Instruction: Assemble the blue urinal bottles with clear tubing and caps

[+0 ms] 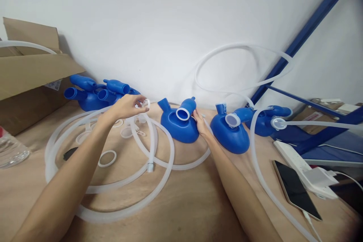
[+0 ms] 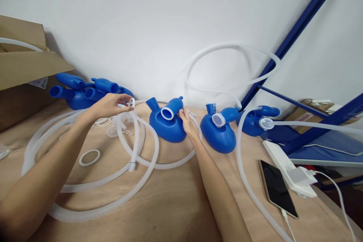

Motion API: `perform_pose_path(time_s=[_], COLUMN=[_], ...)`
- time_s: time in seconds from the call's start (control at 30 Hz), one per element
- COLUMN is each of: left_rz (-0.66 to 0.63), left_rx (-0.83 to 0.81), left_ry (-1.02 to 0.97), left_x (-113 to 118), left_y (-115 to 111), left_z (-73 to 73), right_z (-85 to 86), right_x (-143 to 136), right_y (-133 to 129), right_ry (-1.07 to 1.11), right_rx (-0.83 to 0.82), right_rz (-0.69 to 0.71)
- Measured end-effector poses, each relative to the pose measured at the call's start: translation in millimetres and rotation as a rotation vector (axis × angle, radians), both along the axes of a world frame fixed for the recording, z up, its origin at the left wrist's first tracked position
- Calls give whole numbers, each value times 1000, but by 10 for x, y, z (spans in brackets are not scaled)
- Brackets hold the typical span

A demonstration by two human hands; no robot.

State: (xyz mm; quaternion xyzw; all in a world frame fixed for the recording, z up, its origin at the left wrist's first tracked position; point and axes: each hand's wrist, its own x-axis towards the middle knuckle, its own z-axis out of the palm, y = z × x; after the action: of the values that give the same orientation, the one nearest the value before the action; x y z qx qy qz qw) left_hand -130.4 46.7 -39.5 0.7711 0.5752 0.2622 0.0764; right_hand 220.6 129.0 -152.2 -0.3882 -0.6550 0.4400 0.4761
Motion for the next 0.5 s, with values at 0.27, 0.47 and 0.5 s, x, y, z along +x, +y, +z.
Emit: perform_pose_path(time_s=[0.27, 0.47, 0.5], left_rz=[-142, -216, -231], left_rx=[-92, -136, -159], left_ry=[-93, -136, -153], left_x=[264, 375, 366], left_y=[79, 48, 41], left_z=[-211, -220, -210], right_z=[25, 1, 20], right_x=[179, 215, 223], right_y=[-52, -69, -90], right_ry=[109, 134, 126], right_rx=[-68, -106, -103], right_rz=[109, 61, 61])
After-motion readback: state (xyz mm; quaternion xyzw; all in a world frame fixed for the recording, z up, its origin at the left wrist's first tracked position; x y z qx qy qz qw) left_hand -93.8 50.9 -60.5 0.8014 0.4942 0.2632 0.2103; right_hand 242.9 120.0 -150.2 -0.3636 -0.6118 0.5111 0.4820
